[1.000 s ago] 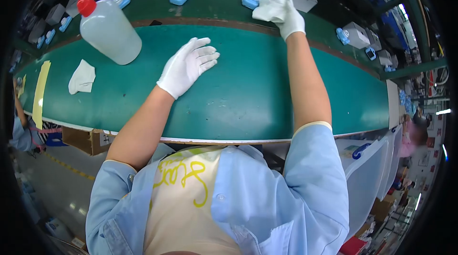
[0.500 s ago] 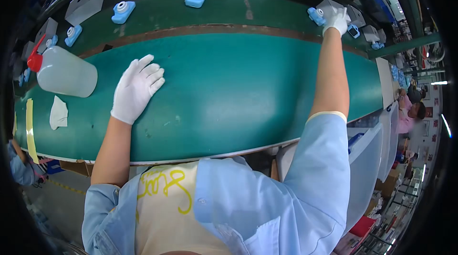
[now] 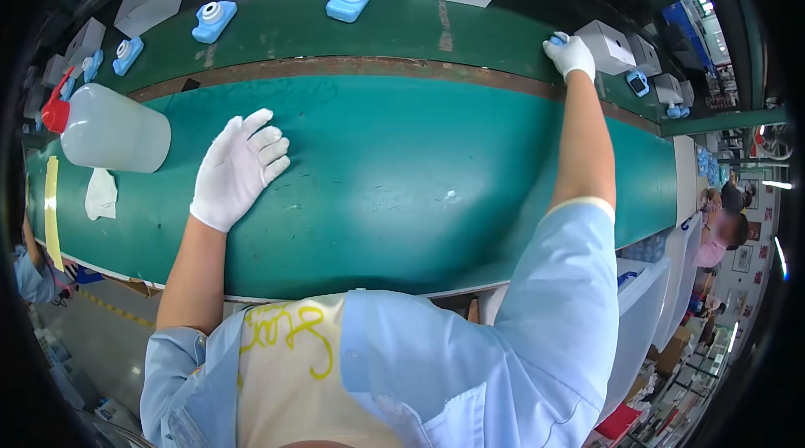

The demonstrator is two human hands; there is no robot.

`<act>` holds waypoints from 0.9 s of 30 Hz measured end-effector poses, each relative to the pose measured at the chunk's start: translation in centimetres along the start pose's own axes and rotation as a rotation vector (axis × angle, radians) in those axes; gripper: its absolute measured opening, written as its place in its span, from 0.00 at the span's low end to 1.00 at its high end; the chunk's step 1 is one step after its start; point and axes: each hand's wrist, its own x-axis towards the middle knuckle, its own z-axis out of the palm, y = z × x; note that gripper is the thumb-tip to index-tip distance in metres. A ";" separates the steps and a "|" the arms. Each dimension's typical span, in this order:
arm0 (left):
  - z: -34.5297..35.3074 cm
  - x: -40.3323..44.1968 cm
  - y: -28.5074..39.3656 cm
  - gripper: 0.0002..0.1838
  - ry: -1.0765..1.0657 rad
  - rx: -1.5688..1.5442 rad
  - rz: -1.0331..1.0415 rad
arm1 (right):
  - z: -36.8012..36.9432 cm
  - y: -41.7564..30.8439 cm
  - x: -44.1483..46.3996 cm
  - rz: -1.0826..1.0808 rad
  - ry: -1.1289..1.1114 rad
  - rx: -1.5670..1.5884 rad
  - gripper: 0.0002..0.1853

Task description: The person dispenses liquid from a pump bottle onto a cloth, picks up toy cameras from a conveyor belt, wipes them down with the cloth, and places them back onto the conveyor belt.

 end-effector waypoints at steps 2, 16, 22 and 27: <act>0.1 0.0 -0.1 0.20 0.001 0.000 0.010 | 0.1 -0.9 -2.2 -0.057 0.086 0.214 0.27; 1.8 -0.9 -3.0 0.30 0.089 0.629 0.208 | -7.9 -27.3 -31.9 -0.293 -0.857 1.971 0.23; 1.6 -1.8 -2.1 0.34 0.058 0.412 0.244 | -6.9 -32.8 -35.9 -0.304 -0.472 1.472 0.20; 2.5 -2.2 -2.0 0.43 0.269 0.827 0.515 | -7.1 -32.0 -33.6 -0.255 -0.385 1.567 0.20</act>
